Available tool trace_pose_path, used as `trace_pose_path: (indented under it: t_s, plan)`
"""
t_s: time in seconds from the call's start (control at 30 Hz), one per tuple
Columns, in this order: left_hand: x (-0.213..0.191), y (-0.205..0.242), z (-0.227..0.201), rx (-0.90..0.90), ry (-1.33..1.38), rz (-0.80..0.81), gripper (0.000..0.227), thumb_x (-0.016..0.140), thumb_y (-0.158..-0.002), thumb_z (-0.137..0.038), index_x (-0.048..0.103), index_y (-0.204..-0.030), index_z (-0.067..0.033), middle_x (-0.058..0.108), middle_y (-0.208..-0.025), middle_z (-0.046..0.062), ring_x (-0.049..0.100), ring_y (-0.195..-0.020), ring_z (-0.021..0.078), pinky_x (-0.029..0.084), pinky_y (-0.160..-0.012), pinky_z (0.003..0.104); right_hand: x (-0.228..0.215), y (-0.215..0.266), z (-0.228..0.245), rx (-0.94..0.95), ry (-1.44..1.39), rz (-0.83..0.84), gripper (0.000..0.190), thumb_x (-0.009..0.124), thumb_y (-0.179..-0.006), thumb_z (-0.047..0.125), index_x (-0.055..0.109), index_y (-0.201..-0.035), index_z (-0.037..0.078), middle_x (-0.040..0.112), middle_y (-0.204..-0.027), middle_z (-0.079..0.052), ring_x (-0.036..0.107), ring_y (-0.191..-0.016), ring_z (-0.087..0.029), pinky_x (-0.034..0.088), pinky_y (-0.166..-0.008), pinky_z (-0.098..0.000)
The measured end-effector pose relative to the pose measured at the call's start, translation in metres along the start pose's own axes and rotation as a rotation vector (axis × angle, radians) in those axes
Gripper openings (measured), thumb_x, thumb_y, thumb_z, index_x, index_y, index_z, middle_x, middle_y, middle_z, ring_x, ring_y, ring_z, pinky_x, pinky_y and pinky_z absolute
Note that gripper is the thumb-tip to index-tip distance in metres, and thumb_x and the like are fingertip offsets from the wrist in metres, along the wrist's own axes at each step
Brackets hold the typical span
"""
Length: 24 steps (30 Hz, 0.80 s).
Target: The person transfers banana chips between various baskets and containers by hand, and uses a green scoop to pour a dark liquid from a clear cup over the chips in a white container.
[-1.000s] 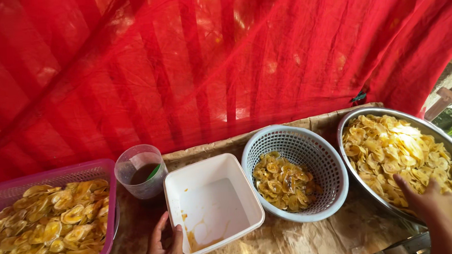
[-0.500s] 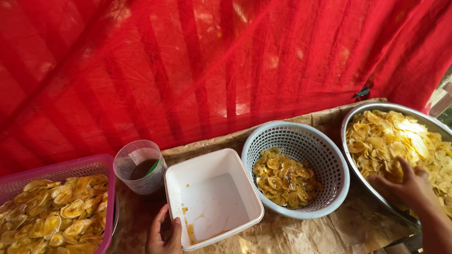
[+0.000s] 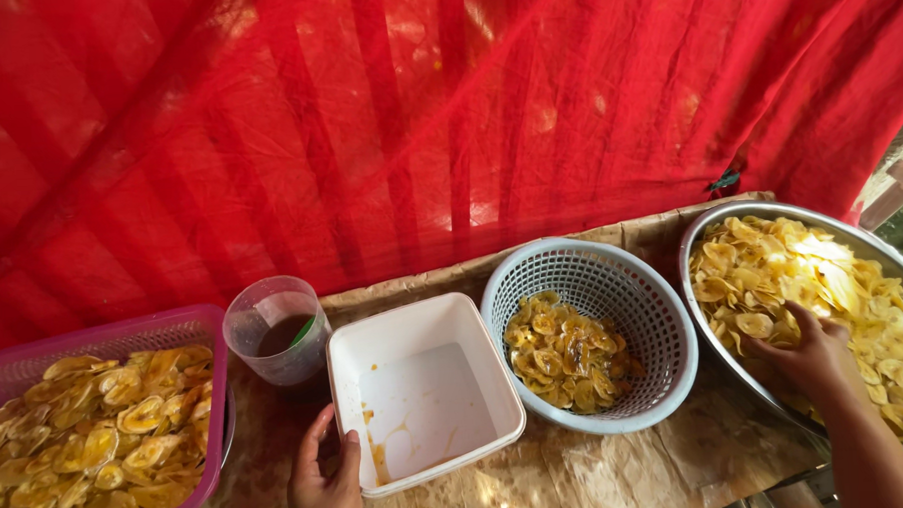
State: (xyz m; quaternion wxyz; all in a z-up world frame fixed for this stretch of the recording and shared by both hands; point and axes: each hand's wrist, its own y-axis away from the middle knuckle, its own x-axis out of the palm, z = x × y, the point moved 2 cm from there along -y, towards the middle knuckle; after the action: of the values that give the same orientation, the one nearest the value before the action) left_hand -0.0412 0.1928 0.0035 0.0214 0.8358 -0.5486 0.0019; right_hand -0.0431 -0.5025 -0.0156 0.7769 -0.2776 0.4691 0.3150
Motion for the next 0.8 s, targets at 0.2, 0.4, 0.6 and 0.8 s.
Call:
trace_pose_path:
  t_s: [0.2, 0.4, 0.6, 0.8]
  plan:
    - [0.001, -0.001, -0.009, 0.1, -0.087, -0.026, 0.048, 0.07, -0.088, -0.001, 0.063, -0.135, -0.0053, 0.068, -0.127, 0.01, 0.072, -0.096, 0.012, 0.059, -0.08, 0.028, 0.001, -0.002, -0.002, -0.046, -0.035, -0.06, 0.082, 0.084, -0.071, 0.058, 0.067, -0.145, 0.027, 0.051, -0.137, -0.03, 0.063, -0.116, -0.047, 0.053, -0.102, -0.0511]
    - [0.003, 0.004, -0.021, 0.02, -0.063, -0.025, 0.047, 0.068, -0.09, -0.004, 0.064, -0.137, -0.008, 0.072, -0.124, 0.008, 0.07, -0.086, 0.0143, 0.055, -0.076, 0.028, -0.012, 0.016, -0.009, -0.055, -0.138, -0.126, 0.064, 0.088, -0.076, 0.04, 0.074, -0.134, 0.016, 0.078, -0.103, -0.018, 0.075, -0.086, -0.028, 0.06, -0.077, -0.0416]
    - [0.005, 0.004, -0.027, -0.002, 0.035, -0.003, 0.043, 0.066, -0.091, -0.005, 0.063, -0.134, -0.0083, 0.073, -0.119, 0.007, 0.071, -0.091, 0.0086, 0.057, -0.078, 0.024, -0.019, 0.025, 0.0, 0.004, -0.275, -0.148, 0.052, 0.087, -0.086, 0.024, 0.072, -0.133, 0.007, 0.077, -0.092, -0.017, 0.073, -0.07, -0.026, 0.057, -0.063, -0.0376]
    - [0.01, -0.006, -0.026, 0.069, 0.011, -0.03, 0.039, 0.068, -0.093, -0.004, 0.066, -0.132, -0.0065, 0.075, -0.106, 0.008, 0.068, -0.089, 0.0088, 0.056, -0.08, 0.025, -0.033, 0.008, -0.005, 0.033, -0.372, -0.186, 0.052, 0.084, -0.086, 0.026, 0.071, -0.133, 0.008, 0.076, -0.098, -0.015, 0.071, -0.074, -0.026, 0.057, -0.064, -0.0398]
